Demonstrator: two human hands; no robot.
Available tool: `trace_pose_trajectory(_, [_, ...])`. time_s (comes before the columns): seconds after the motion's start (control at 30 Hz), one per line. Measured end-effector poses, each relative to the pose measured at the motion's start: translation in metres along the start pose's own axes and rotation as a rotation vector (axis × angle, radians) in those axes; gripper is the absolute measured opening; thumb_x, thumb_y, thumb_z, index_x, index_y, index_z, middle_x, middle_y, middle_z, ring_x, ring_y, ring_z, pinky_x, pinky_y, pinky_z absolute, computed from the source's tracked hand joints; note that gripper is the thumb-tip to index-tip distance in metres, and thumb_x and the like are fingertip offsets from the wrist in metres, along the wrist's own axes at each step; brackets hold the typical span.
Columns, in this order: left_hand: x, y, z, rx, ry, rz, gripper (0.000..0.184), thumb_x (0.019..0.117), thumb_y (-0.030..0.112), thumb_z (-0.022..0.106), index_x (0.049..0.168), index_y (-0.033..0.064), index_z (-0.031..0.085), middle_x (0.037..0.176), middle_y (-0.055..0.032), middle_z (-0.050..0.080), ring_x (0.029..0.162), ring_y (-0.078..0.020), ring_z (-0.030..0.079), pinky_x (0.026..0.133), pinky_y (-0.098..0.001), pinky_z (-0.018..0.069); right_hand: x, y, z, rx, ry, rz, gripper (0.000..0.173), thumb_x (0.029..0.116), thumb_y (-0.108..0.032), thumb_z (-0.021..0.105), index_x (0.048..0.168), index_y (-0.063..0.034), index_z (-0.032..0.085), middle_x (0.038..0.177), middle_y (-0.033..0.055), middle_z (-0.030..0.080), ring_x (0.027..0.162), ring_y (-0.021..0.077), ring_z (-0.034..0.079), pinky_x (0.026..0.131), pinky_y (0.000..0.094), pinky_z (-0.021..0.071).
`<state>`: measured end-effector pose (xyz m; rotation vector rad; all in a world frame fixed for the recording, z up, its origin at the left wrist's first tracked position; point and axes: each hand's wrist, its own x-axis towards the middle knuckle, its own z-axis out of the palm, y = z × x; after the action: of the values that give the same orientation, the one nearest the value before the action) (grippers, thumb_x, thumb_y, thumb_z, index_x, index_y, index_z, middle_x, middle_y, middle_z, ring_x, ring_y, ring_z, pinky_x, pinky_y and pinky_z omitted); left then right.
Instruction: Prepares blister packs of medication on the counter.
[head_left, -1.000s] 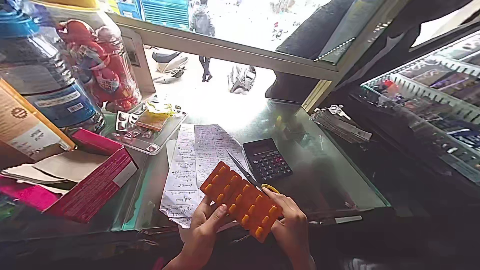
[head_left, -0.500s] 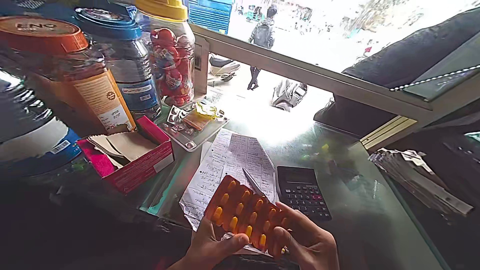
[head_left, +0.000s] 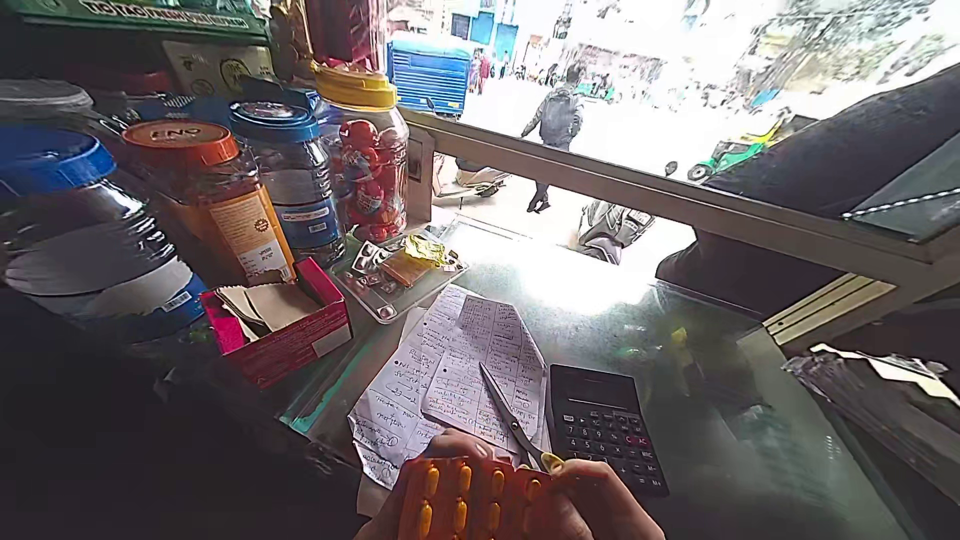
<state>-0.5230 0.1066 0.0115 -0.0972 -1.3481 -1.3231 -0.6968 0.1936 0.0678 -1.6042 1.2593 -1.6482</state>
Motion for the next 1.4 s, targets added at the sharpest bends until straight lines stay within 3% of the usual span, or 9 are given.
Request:
trace_pose_trajectory(0.1, [0.009,-0.009,0.01,0.031,-0.038,0.155,0.033,0.1103,0.033,0.04,0.118,0.0108,0.064,0.109,0.0008,0.069,0.11,-0.0077,0.065,0.108,-0.0291,0.0464,0.0,0.004,0.0,0.156,-0.078,0.044,0.025,0.0964,-0.001,0.058,0.113,-0.0186,0.064,0.102,-0.0168,0.072,0.087,-0.0076,0.066,0.077,0.0135,0.0568])
trace_pose_trajectory(0.33, [0.013,0.013,0.045,-0.247,0.227,0.134,0.034,0.108,0.03,0.045,0.101,0.0062,0.067,0.093,-0.0042,0.067,0.097,-0.0182,0.068,0.106,-0.046,0.0489,-0.001,-0.005,-0.002,0.231,-0.209,0.015,0.022,0.101,-0.002,0.058,0.119,-0.0125,0.066,0.109,-0.0107,0.073,0.092,-0.0071,0.066,0.079,0.0132,0.0557])
trace_pose_trajectory(0.47, [0.008,0.017,0.014,-0.567,0.218,0.023,0.058,0.0882,0.051,0.069,0.132,0.0128,0.066,0.121,-0.0016,0.068,0.119,-0.0177,0.063,0.112,-0.044,0.044,-0.002,-0.003,0.0,0.188,-0.131,-0.039,0.022,0.1,-0.001,0.058,0.117,-0.0075,0.07,0.11,-0.0056,0.074,0.093,-0.004,0.067,0.081,0.0162,0.0571])
trace_pose_trajectory(0.67, [0.027,0.028,-0.019,-0.626,0.32,0.146,0.042,0.0829,0.036,0.075,0.108,0.0032,0.071,0.095,-0.0051,0.071,0.098,-0.0198,0.07,0.099,-0.0389,0.0543,-0.001,0.002,-0.027,0.165,0.044,0.058,0.028,0.098,-0.002,0.056,0.111,-0.0163,0.076,0.097,-0.012,0.074,0.079,-0.0041,0.067,0.071,0.0147,0.0571])
trace_pose_trajectory(0.77, [0.022,0.02,-0.016,-0.638,0.314,0.008,0.046,0.087,0.035,0.071,0.122,0.0043,0.069,0.111,-0.0098,0.071,0.111,-0.0254,0.067,0.108,-0.0461,0.047,0.001,0.001,-0.026,0.122,0.139,0.122,0.031,0.0991,0.004,0.05,0.112,-0.0111,0.074,0.092,-0.0116,0.075,0.073,-0.0035,0.068,0.064,0.015,0.0573])
trace_pose_trajectory(1.0, [0.034,0.023,-0.026,-0.247,0.439,-0.415,0.046,0.0961,0.035,0.055,0.13,0.0053,0.061,0.127,-0.0154,0.07,0.116,-0.0256,0.068,0.098,-0.0383,0.0557,-0.003,0.01,-0.035,0.07,0.198,0.145,0.033,0.098,0.005,0.046,0.124,-0.0052,0.064,0.112,-0.0119,0.073,0.096,-0.0003,0.07,0.083,0.02,0.0606])
trace_pose_trajectory(1.2, [0.047,0.031,-0.013,0.434,0.699,-0.56,0.023,0.1063,0.008,0.036,0.112,0.0011,0.058,0.09,0.0011,0.072,0.082,-0.0042,0.072,0.077,-0.0233,0.0616,-0.004,0.011,-0.034,0.09,0.154,0.206,0.039,0.0924,0.012,0.048,0.13,0.0047,0.056,0.116,-0.0047,0.071,0.101,0.0033,0.07,0.088,0.0233,0.0606])
trace_pose_trajectory(1.3, [0.043,0.024,-0.03,0.855,0.63,-0.469,0.054,0.1007,0.016,0.056,0.148,-0.0047,0.041,0.138,-0.0162,0.059,0.121,-0.0139,0.061,0.102,-0.0296,0.0497,-0.003,0.01,-0.034,0.109,0.139,0.214,0.038,0.0932,0.012,0.049,0.129,0.0042,0.057,0.114,-0.0041,0.072,0.099,0.0039,0.071,0.088,0.0234,0.0609])
trace_pose_trajectory(1.4, [0.034,0.022,-0.033,1.246,0.63,-0.221,0.076,0.0916,0.031,0.067,0.149,-0.01,0.038,0.15,-0.0304,0.045,0.14,-0.0373,0.045,0.113,-0.0498,0.0385,-0.001,0.008,-0.032,0.128,0.124,0.206,0.038,0.0933,0.012,0.05,0.129,0.0034,0.058,0.113,-0.0043,0.072,0.099,0.0038,0.071,0.087,0.0225,0.0607])
